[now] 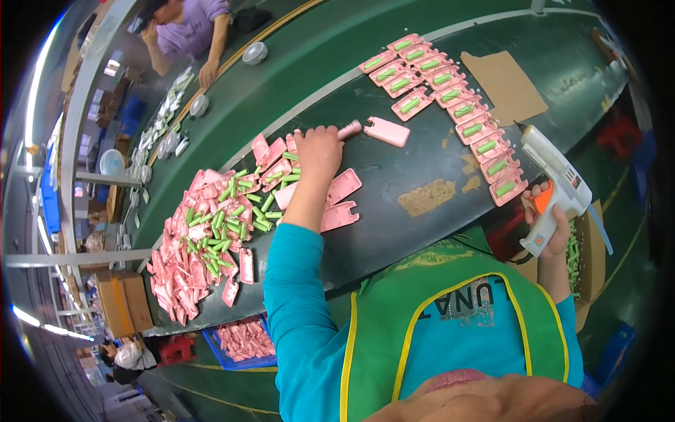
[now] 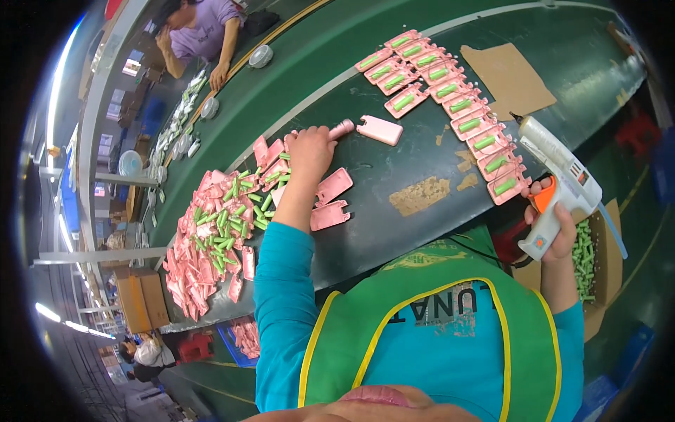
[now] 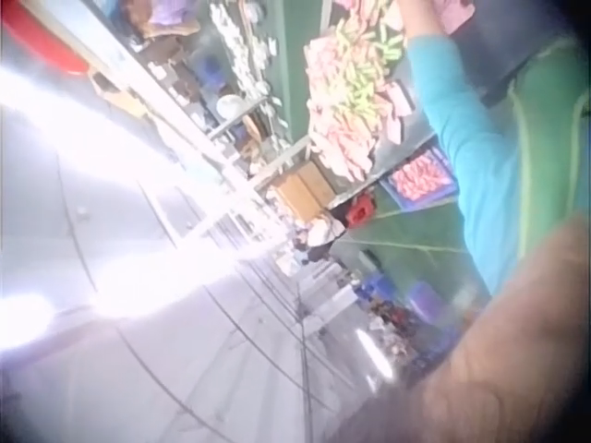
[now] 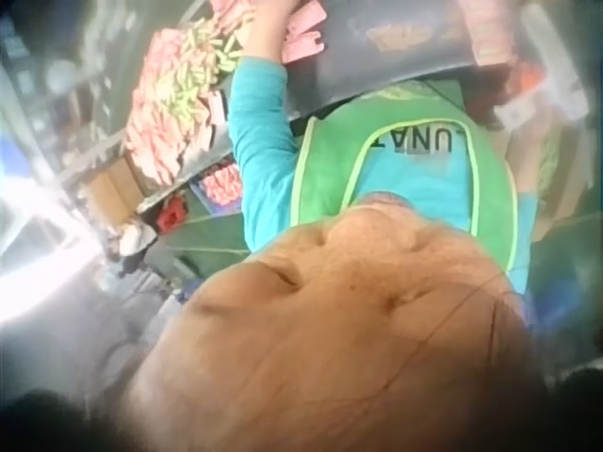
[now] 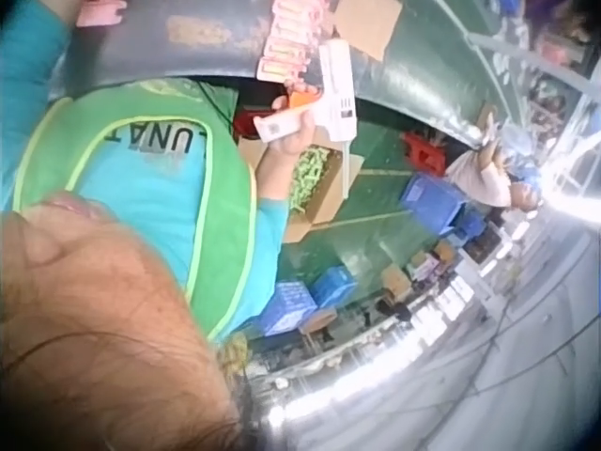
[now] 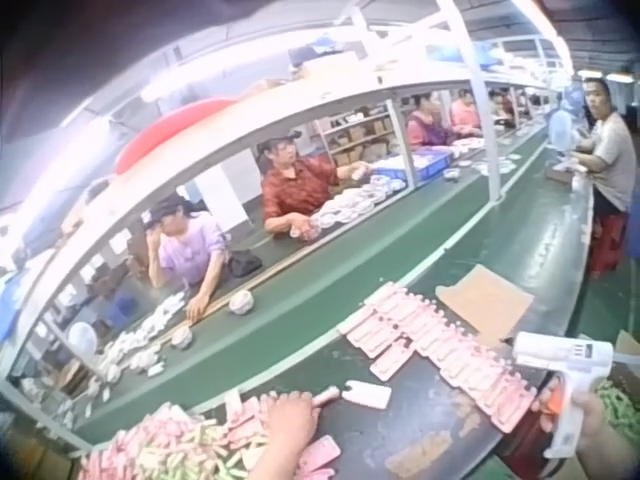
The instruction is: The person assembles components by placing small green components into pink plastic cases, then applying hot glue with a hot glue gun to secure them.
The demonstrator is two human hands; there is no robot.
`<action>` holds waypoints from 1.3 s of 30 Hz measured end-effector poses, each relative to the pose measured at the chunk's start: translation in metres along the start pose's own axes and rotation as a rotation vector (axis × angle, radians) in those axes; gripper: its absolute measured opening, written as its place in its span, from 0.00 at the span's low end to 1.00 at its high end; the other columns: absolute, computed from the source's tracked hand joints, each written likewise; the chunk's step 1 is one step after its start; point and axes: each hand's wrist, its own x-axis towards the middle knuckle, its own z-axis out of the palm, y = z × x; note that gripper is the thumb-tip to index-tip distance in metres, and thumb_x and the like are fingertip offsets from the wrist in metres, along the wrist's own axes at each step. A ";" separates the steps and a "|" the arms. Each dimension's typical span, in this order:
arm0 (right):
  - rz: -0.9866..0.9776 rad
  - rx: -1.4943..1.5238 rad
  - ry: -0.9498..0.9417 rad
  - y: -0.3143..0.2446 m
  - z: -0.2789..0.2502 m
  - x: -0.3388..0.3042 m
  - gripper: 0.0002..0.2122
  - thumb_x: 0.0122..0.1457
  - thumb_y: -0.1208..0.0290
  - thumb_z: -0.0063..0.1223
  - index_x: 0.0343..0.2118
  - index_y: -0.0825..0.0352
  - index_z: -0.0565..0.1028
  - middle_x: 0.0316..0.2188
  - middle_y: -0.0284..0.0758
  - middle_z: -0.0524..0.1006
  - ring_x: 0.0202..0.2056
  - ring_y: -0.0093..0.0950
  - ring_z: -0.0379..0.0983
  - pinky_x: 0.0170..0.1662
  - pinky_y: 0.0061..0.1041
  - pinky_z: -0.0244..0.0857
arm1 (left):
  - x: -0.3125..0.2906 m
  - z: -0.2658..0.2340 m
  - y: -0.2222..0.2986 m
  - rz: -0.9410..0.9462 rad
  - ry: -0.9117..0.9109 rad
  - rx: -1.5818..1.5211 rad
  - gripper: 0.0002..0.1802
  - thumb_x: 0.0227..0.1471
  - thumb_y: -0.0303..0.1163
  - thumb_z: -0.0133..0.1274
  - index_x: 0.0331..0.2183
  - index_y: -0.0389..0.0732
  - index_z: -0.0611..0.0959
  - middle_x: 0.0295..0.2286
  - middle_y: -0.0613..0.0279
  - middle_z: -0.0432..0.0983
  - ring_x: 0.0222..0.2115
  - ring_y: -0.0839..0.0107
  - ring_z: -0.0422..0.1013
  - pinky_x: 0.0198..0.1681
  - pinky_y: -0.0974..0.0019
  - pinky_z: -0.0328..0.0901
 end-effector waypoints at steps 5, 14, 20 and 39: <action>0.069 -0.155 0.058 0.003 -0.003 -0.006 0.24 0.55 0.61 0.52 0.52 0.71 0.66 0.44 0.39 0.73 0.48 0.33 0.72 0.34 0.23 0.70 | 0.001 -0.002 0.033 -0.061 0.232 -0.057 0.19 0.44 0.45 0.61 0.37 0.46 0.79 0.34 0.60 0.74 0.39 0.58 0.71 0.50 0.43 0.60; 0.126 -0.332 0.168 0.008 0.003 -0.005 0.24 0.54 0.61 0.52 0.52 0.71 0.67 0.38 0.40 0.75 0.29 0.28 0.73 0.32 0.24 0.68 | 0.005 -0.015 0.099 0.084 0.216 -0.232 0.24 0.51 0.52 0.54 0.48 0.53 0.77 0.26 0.57 0.79 0.28 0.59 0.77 0.29 0.53 0.66; 0.163 -0.384 0.168 0.003 0.000 0.000 0.24 0.54 0.62 0.52 0.52 0.70 0.67 0.39 0.40 0.76 0.30 0.28 0.73 0.33 0.24 0.68 | 0.003 -0.020 0.116 0.073 0.064 -0.200 0.29 0.49 0.56 0.56 0.48 0.51 0.77 0.26 0.52 0.76 0.23 0.57 0.76 0.25 0.54 0.67; 0.209 -0.659 0.066 -0.011 0.005 0.000 0.24 0.54 0.69 0.53 0.54 0.68 0.67 0.42 0.34 0.77 0.40 0.22 0.72 0.37 0.22 0.68 | -0.003 -0.011 0.078 0.149 0.321 -0.369 0.20 0.45 0.30 0.51 0.43 0.40 0.76 0.23 0.54 0.77 0.26 0.53 0.75 0.31 0.50 0.64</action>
